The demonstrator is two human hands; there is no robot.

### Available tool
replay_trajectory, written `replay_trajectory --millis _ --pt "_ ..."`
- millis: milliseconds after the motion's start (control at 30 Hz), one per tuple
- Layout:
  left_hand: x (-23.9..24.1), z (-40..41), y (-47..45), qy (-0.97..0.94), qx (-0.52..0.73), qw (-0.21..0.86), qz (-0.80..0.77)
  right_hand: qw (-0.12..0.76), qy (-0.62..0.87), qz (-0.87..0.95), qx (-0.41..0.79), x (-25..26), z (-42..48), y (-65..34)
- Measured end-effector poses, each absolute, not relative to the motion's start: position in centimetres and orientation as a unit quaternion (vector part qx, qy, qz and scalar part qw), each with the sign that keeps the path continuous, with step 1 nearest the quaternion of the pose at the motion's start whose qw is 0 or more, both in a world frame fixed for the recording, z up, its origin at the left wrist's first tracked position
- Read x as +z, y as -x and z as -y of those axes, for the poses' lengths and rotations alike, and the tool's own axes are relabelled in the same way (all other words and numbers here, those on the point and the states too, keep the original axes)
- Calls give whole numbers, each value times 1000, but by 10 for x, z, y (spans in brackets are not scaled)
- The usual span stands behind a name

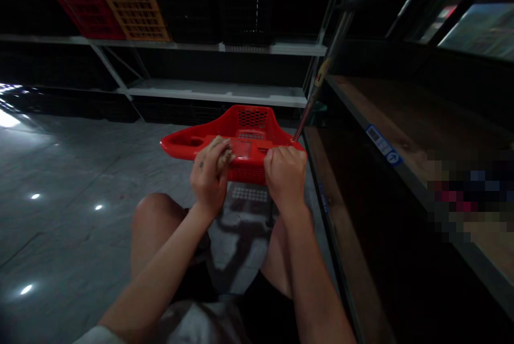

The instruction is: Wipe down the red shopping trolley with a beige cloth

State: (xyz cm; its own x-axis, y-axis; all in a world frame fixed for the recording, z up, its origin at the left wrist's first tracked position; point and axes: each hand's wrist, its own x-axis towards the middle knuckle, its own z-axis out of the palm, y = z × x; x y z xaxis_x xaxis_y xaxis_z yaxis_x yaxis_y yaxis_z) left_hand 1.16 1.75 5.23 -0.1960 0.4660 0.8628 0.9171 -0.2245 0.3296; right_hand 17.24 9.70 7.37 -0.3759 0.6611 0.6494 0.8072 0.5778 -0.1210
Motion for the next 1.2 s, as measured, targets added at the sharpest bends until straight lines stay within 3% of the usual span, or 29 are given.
replay_trajectory --millis 167,300,467,667,767,900,1133,1200 --pt "80 -42 -58 712 -439 97 540 431 378 819 8 66 -94 -183" --pt "99 -42 -62 696 -420 32 582 498 379 777 73 65 -85 -189" --pt "109 -45 -48 708 -376 37 596 467 380 794 83 67 -79 -179" --pt "120 -47 -9 803 -322 -68 497 503 392 764 95 59 -79 -181" --pt "120 -46 13 794 -278 4 541 529 364 762 84 53 -82 -201" --pt "108 -48 28 769 -219 129 587 568 439 692 79 50 -107 -237" --pt "97 -55 14 748 -260 170 586 475 413 765 138 79 -175 -254" --pt "96 -57 10 741 -268 175 591 485 418 753 148 75 -176 -250"
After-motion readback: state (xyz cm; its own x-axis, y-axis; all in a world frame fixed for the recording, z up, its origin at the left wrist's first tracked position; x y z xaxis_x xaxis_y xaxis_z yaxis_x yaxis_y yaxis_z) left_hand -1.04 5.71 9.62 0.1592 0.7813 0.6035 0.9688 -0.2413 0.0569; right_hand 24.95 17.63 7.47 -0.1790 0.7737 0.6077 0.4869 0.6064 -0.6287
